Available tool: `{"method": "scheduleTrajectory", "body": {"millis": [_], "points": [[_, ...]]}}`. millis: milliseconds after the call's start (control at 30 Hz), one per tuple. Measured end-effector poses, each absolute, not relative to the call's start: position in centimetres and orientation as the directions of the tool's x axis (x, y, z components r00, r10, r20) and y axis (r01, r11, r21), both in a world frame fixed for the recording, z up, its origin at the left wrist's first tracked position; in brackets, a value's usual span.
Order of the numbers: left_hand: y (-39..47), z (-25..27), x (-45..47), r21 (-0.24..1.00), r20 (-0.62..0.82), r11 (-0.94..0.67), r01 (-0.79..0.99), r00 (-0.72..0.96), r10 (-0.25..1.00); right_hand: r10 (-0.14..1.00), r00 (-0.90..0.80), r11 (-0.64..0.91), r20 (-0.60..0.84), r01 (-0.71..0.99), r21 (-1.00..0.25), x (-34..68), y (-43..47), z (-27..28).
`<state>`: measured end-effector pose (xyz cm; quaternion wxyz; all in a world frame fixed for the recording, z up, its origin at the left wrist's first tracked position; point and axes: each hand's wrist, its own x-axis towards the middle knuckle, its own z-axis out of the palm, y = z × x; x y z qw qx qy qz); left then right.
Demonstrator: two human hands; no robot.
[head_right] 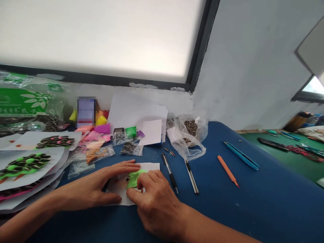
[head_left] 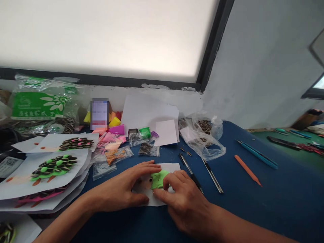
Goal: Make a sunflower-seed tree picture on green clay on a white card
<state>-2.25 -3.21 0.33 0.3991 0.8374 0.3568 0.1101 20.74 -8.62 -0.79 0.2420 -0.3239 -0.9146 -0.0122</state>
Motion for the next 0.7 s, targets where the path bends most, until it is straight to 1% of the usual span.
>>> {"method": "scheduleTrajectory", "body": {"millis": [100,167,233,300,433,533,600,700], "points": [[-3.16,0.21,-2.34,0.750,-0.100,-0.420,0.511,0.716,0.691,0.599,-0.685,0.786,0.415,0.601,-0.144,20.72,-8.53,-0.71],[-3.15,0.23,-2.34,0.746,-0.111,-0.415,0.521,0.711,0.694,0.593,-0.687,0.794,0.421,0.586,-0.163,20.73,-8.48,-0.62],[-3.14,0.28,-2.31,0.739,-0.120,-0.415,0.531,0.709,0.694,0.598,-0.657,0.791,0.459,0.576,-0.206,20.77,-8.43,-0.57],[-3.15,0.32,-2.28,0.732,-0.126,-0.414,0.541,0.705,0.698,0.635,-0.598,0.763,0.489,0.588,-0.270,20.86,-8.35,-0.60],[-3.21,0.46,-2.26,0.727,-0.138,-0.405,0.555,0.695,0.705,0.710,-0.495,0.697,0.501,0.597,-0.397,21.17,-8.09,-0.90],[-3.25,0.56,-2.24,0.719,-0.154,-0.403,0.566,0.696,0.701,0.739,-0.424,0.667,0.524,0.568,-0.481,21.44,-7.91,-1.18],[-3.24,0.52,-2.21,0.722,-0.158,-0.394,0.569,0.690,0.706,0.745,-0.402,0.662,0.532,0.545,-0.514,21.56,-7.87,-1.29],[-3.20,0.30,-2.19,0.737,-0.148,-0.380,0.559,0.682,0.717,0.748,-0.415,0.660,0.518,0.547,-0.515,21.62,-8.00,-1.29]]}}
